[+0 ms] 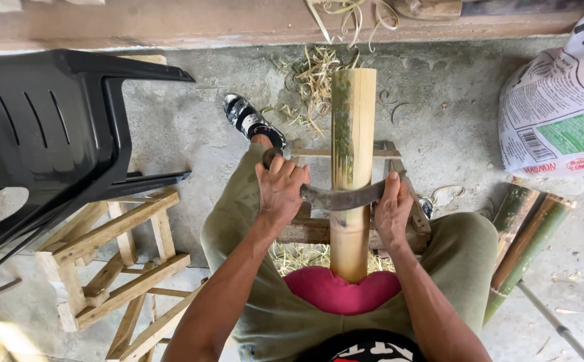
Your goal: The recorder uses a curved blade to scrape the outer layer of a bamboo pole held between their legs.
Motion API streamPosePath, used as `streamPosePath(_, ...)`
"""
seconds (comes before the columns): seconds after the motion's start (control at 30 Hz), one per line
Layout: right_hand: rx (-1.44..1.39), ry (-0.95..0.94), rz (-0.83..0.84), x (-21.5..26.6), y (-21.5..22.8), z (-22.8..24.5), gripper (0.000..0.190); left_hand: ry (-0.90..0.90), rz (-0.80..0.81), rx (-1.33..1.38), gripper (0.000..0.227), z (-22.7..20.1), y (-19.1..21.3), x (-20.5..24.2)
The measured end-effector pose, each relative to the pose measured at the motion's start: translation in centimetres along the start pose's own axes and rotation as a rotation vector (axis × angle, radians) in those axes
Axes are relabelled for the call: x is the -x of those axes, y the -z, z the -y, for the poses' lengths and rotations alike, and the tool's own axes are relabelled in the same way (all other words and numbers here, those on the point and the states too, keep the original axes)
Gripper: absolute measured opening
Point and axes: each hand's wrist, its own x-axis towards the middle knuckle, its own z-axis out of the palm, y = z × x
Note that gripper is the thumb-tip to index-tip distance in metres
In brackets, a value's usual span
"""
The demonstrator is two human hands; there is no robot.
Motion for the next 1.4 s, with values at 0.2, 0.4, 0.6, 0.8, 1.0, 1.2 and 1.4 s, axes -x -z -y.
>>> streamPosePath(0.2,-0.077,0.067,0.035,-6.9,-2.9,4.6,0.057,0.031,0.039,-0.045,0.026,3.4,-2.3,-6.0)
streamPosePath(0.4,-0.232,0.105,0.056,-15.9,-5.5,6.2,0.049,-0.028,-0.037,-0.130,0.018,6.7,-4.0,-13.5)
streamPosePath(0.6,-0.226,0.128,0.115,-24.8,-7.1,7.0,0.046,0.044,-0.054,-0.190,0.018,7.7,-4.4,-18.4)
streamPosePath(0.8,-0.108,-0.044,0.128,-10.3,-2.9,9.3,0.046,0.040,0.009,-0.087,0.015,3.0,-1.3,-9.4)
streamPosePath(1.0,-0.034,-0.080,0.076,0.5,0.8,-0.5,0.052,-0.005,0.080,-0.061,0.023,0.0,-0.4,0.0)
streamPosePath(1.2,-0.209,-0.023,0.082,-5.1,-1.7,2.0,0.050,0.009,0.073,-0.049,0.025,2.3,-1.7,-4.2)
streamPosePath(1.4,-0.191,0.042,0.075,-16.4,-5.4,6.5,0.047,-0.006,-0.006,-0.097,0.016,5.5,-2.3,-13.9)
